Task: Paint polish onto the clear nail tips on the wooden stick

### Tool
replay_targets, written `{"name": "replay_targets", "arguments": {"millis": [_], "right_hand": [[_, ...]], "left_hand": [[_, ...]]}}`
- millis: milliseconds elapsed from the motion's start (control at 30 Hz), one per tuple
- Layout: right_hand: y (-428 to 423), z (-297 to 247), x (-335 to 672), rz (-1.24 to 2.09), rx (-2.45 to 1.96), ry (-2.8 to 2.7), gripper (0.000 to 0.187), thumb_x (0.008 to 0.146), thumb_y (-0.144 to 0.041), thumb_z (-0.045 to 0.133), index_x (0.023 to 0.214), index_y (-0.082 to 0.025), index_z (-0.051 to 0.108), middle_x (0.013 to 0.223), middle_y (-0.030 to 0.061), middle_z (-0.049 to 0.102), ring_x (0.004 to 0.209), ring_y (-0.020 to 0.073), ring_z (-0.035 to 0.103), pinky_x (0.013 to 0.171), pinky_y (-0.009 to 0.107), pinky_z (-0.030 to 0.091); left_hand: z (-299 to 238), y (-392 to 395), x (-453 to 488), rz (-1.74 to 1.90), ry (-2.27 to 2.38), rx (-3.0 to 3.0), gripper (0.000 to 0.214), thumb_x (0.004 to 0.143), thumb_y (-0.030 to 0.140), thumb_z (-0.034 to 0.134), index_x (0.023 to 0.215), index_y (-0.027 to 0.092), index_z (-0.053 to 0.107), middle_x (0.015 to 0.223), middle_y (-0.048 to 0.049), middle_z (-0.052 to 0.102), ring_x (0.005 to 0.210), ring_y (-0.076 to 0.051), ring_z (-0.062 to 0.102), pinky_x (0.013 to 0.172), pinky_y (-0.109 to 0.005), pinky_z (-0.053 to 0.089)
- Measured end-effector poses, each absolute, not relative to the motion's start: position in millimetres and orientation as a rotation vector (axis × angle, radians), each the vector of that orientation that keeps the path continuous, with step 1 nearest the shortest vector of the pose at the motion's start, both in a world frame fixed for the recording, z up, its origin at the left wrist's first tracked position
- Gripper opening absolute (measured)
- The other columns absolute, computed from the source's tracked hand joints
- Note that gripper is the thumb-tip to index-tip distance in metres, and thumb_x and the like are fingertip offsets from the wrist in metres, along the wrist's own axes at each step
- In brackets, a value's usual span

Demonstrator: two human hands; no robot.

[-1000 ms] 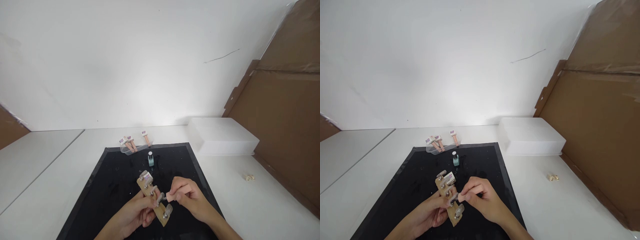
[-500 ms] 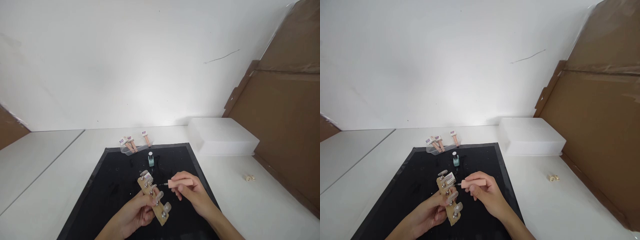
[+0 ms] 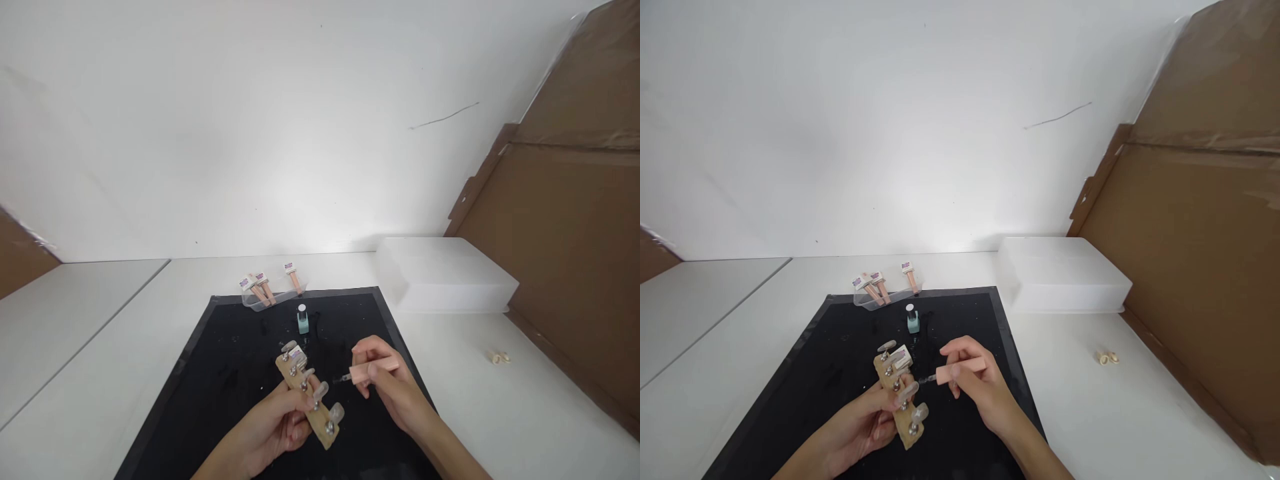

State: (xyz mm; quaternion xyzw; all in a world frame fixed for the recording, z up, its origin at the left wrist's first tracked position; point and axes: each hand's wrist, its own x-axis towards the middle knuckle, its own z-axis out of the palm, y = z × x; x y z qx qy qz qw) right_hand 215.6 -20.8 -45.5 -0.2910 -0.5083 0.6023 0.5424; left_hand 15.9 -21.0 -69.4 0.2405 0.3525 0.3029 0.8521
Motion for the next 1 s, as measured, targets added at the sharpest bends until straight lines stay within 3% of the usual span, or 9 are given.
{"name": "replay_targets", "arguments": {"millis": [167,600,833,1000], "right_hand": [[-24.3,-39.8,217.7,1.377,-0.726,-1.460,0.023,0.080,-0.041,0.061,0.081,-0.019,0.064,0.072,0.0002,0.050,0.055,0.0110,0.042,0.051,0.024,0.033],[-25.0,-30.7,214.9,1.278,-0.784,-1.613,0.018,0.083,-0.035,0.057,0.082,-0.019,0.065,0.073,0.0014,0.055,0.065,0.0146,0.050,0.061,0.027,0.038],[-23.8,-28.2,216.9,1.205,-0.911,-1.588,0.012,0.082,-0.025,0.057,0.074,-0.018,0.064,0.069,0.0008,0.056,0.062,0.0148,0.051,0.058,0.026,0.037],[-24.0,-31.1,218.0,1.240,-0.818,-1.488,0.017,0.081,-0.032,0.058,0.073,-0.018,0.063,0.066,-0.0009,0.051,0.054,0.0117,0.043,0.052,0.024,0.031]], "left_hand": [[-64.7,-20.4,18.5,0.626,0.776,0.514,0.019,0.058,0.015,0.065,0.073,0.017,0.054,0.046,0.0093,0.038,0.034,-0.001,0.034,0.038,-0.016,0.011],[-62.8,-20.8,20.8,0.622,0.784,0.519,0.021,0.058,0.016,0.065,0.076,0.017,0.055,0.048,0.0088,0.041,0.034,-0.001,0.033,0.037,-0.016,0.013],[-68.2,-20.6,19.0,0.631,0.733,0.503,0.020,0.057,0.013,0.064,0.075,0.017,0.055,0.049,0.0090,0.038,0.034,-0.001,0.032,0.037,-0.017,0.011],[-63.7,-21.1,18.1,0.620,0.754,0.520,0.022,0.056,0.015,0.065,0.075,0.017,0.054,0.048,0.0095,0.038,0.033,-0.001,0.032,0.036,-0.016,0.011]]}}
